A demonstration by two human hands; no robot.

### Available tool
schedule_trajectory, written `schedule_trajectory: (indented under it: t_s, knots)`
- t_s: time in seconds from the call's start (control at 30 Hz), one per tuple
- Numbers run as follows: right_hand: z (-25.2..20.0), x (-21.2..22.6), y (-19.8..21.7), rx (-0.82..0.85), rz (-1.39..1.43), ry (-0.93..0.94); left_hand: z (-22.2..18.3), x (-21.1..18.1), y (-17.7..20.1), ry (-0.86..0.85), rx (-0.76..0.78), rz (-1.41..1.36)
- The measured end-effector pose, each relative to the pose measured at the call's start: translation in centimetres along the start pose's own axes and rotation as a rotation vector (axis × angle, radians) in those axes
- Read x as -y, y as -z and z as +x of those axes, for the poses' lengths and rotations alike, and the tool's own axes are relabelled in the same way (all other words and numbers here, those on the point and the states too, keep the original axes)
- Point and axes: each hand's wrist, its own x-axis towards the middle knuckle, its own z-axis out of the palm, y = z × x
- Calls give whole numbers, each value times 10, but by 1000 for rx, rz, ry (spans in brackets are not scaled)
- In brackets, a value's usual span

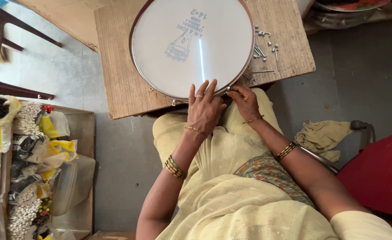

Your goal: The person assembles a drum by placing the drumhead and a metal rim onto the shell, then inserting and tightening several tension rods by hand.

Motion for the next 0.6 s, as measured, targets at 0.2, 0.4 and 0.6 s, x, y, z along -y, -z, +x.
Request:
schedule_trajectory:
  t_s: [0.2,0.4,0.6]
  knots:
    - [5,-1,7,59,89,-47,1,-1,-23,10,69,13]
    - [7,-3,0,61,242,-91,0,0,-27,30,79,-9]
    - [8,-8,6,33,40,-66,1,2,-24,29,102,-22]
